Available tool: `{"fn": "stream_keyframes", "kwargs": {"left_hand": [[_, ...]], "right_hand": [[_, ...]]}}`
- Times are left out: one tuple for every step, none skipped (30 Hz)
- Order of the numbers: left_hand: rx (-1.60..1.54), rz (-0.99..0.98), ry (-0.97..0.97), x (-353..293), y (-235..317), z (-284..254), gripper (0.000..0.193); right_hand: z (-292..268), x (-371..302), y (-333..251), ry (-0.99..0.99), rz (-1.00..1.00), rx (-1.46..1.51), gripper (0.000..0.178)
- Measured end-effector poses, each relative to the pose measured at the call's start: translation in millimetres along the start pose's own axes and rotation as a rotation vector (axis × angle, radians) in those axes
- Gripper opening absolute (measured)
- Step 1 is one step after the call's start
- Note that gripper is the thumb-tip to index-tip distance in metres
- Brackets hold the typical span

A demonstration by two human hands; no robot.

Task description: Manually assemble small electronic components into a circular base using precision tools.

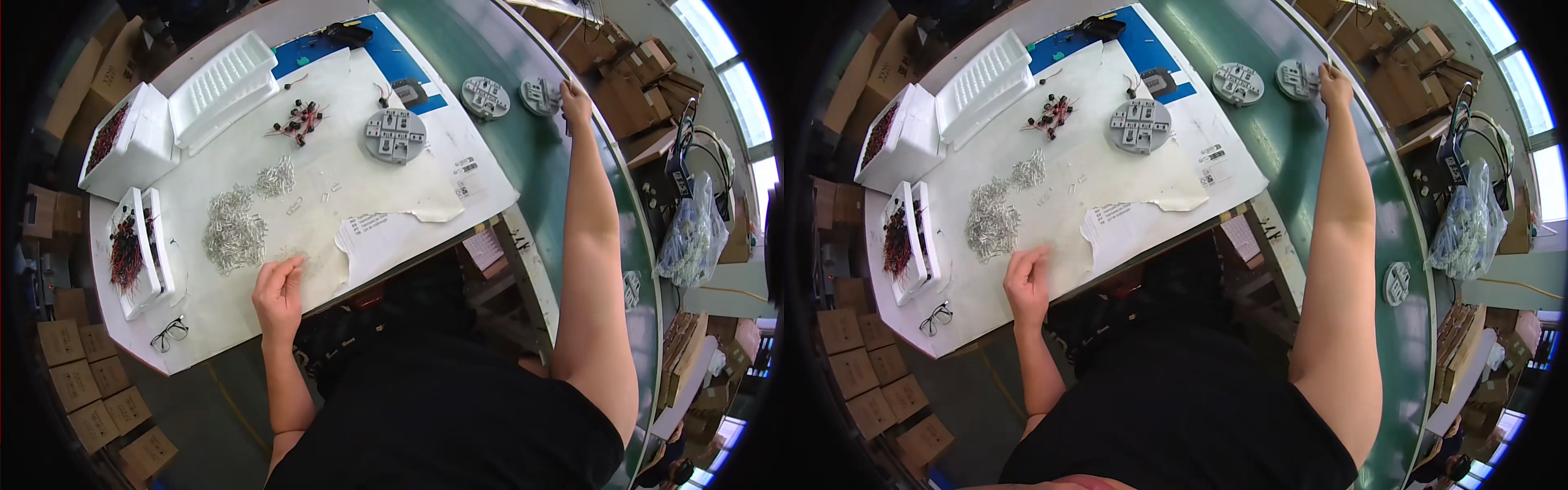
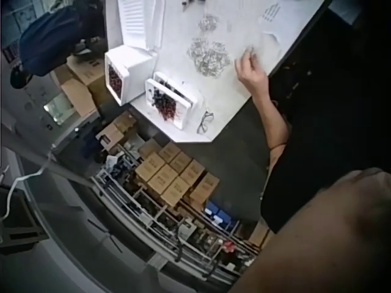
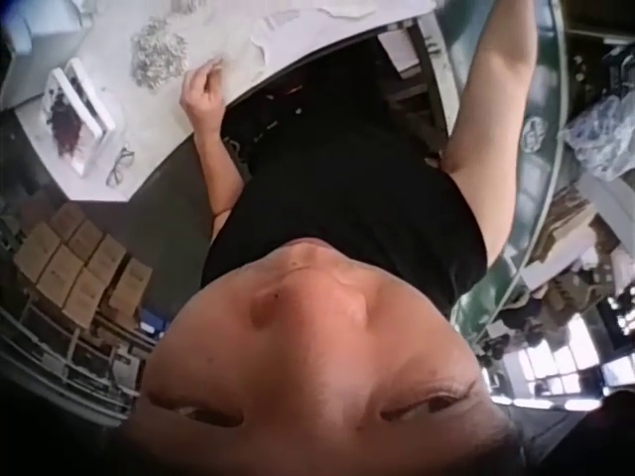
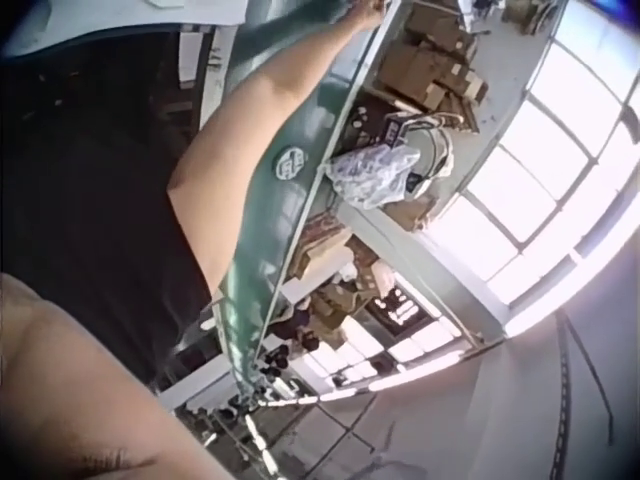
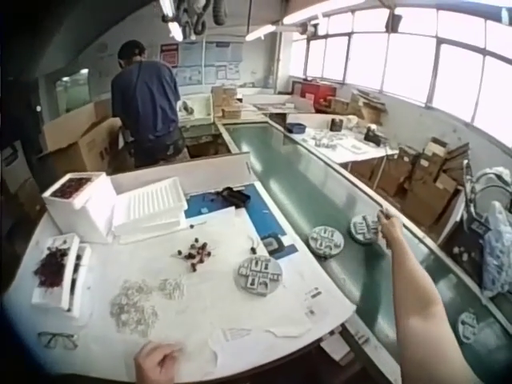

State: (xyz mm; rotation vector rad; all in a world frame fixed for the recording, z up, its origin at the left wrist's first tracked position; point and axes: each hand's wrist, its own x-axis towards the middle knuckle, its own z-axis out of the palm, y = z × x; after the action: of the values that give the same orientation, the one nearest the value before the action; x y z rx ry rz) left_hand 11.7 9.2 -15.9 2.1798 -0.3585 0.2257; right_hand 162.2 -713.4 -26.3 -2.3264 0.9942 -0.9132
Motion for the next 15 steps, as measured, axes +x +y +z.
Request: {"fn": "stream_keyframes", "kwargs": {"left_hand": [[0.001,-0.016,0.006,-3,1,2,0.017],[0.0,-0.027,0.008,-4,2,4,0.018],[-0.005,-0.026,0.007,-4,3,7,0.018],[0.014,-0.033,0.013,-3,4,7,0.019],[0.031,-0.039,0.019,-2,4,8,0.02],[0.048,-0.044,0.022,0,4,8,0.021],[0.051,-0.053,0.029,-1,3,7,0.021],[0.085,-0.01,0.028,-1,3,7,0.023],[0.118,0.036,0.024,0,4,6,0.024],[0.152,0.081,0.021,0,5,6,0.026],[0.145,0.083,0.018,0,5,6,0.026],[0.141,0.083,0.013,0,6,5,0.027],[0.138,0.08,0.009,0,6,4,0.029],[0.135,0.075,0.008,0,7,3,0.03],[0.131,0.07,0.009,-1,7,1,0.03]], "right_hand": [[6,8,15,0.062,0.056,0.054,0.04],[6,12,15,0.063,0.052,0.053,0.04],[4,16,15,0.13,0.059,0.034,0.043],[3,14,6,0.194,0.066,0.017,0.046],[0,8,-11,0.259,0.072,-0.001,0.05],[-6,-6,-28,0.024,0.025,0.142,0.053],[-11,-35,-66,-0.223,-0.03,0.29,0.057],[-21,-66,-104,-0.385,-0.078,0.174,0.064],[-27,-98,-134,-0.543,-0.122,0.054,0.072],[-22,-127,-148,-0.58,-0.184,-0.1,0.082],[-19,-146,-157,-0.61,-0.245,-0.258,0.094],[-17,-152,-161,-0.606,-0.24,-0.263,0.094],[-14,-156,-164,-0.567,-0.227,-0.299,0.1],[-11,-160,-166,-0.529,-0.217,-0.335,0.106],[-8,-163,-168,-0.492,-0.21,-0.37,0.113]]}}
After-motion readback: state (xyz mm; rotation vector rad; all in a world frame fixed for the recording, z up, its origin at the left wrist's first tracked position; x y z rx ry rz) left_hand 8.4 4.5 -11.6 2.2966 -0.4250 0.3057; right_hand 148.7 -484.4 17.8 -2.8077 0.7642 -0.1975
